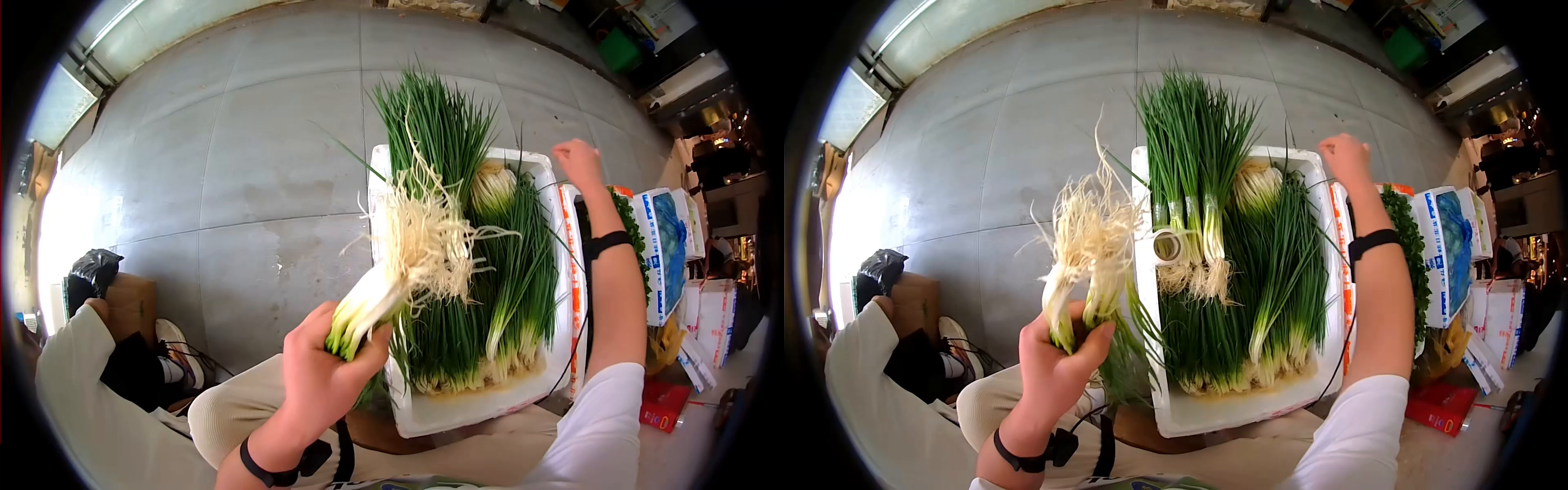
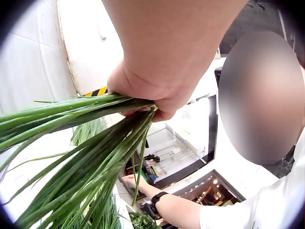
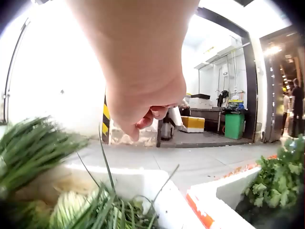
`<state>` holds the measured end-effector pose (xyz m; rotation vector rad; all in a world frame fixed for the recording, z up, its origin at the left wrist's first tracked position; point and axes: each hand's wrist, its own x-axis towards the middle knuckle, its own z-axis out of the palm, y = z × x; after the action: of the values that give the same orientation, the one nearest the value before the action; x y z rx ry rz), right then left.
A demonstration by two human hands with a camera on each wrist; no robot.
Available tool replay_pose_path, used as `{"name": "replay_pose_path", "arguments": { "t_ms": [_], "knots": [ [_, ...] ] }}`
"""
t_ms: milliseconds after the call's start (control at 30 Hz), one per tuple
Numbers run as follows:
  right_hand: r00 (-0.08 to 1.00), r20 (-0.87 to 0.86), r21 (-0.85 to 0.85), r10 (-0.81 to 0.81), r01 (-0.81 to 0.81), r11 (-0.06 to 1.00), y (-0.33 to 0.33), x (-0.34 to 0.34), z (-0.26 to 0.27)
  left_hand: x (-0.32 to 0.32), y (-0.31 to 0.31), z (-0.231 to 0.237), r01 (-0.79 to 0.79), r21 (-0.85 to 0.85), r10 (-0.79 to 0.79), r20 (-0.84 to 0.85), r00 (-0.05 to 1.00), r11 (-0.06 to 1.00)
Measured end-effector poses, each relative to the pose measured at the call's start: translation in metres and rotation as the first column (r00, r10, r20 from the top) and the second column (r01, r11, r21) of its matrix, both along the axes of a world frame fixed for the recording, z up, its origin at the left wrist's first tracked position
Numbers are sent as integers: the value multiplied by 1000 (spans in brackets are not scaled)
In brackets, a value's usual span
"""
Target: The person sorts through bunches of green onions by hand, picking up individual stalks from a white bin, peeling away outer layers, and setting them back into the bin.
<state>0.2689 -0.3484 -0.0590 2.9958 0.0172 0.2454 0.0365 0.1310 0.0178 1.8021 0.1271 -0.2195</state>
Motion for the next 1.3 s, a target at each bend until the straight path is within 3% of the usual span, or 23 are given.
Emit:
{"name": "replay_pose_path", "arguments": {
  "t_ms": [33,67,100,200,267,333,367,533,600,767,833,900,1100,1167,1233,1300],
  "knots": [
    [996,84,151,-6,-7,988,6,-4,20,0,0,2,3,-73,-1,35,999,997],
    [996,91,154,-4,-10,988,15,-11,36,-1,-1,5,-22,-109,22,-1,1000,994],
    [990,143,299,11,-53,953,34,-26,56,-2,0,8,-24,-108,25,9,1000,994],
    [981,195,647,5,-132,751,108,-89,105,-3,2,20,-24,-185,10,-75,997,982],
    [984,149,821,96,-177,542,155,-139,122,-5,2,15,-4,-216,-8,-52,999,976],
    [977,75,899,200,-153,411,198,-192,140,-10,4,20,50,-245,-67,-60,996,968],
    [977,21,961,214,-79,267,219,-213,145,-13,3,24,57,-247,-73,-54,996,967],
    [960,-29,988,277,-14,153,273,-269,137,-30,1,31,197,-416,-205,24,978,888],
    [957,62,997,283,-71,21,285,-282,134,-36,3,34,243,-515,-267,27,963,822],
    [960,168,985,223,-172,0,301,-304,147,-42,9,33,299,-587,-302,96,948,752],
    [951,206,977,229,-215,14,306,-309,150,-45,10,36,266,-694,-276,100,956,669],
    [917,326,937,231,-346,52,311,-313,149,-46,12,37,269,-698,-278,103,955,664],
    [890,400,897,217,-429,106,318,-326,149,-51,17,41,276,-667,-230,160,960,691],
    [914,385,917,129,-394,56,324,-330,152,-50,18,37,326,-628,-249,211,945,707],
    [855,470,818,219,-515,258,321,-332,156,-47,16,32,357,-574,-280,221,934,736],
    [851,483,796,206,-525,302,321,-335,157,-48,17,33,411,-560,-336,237,911,719]
  ]
}}
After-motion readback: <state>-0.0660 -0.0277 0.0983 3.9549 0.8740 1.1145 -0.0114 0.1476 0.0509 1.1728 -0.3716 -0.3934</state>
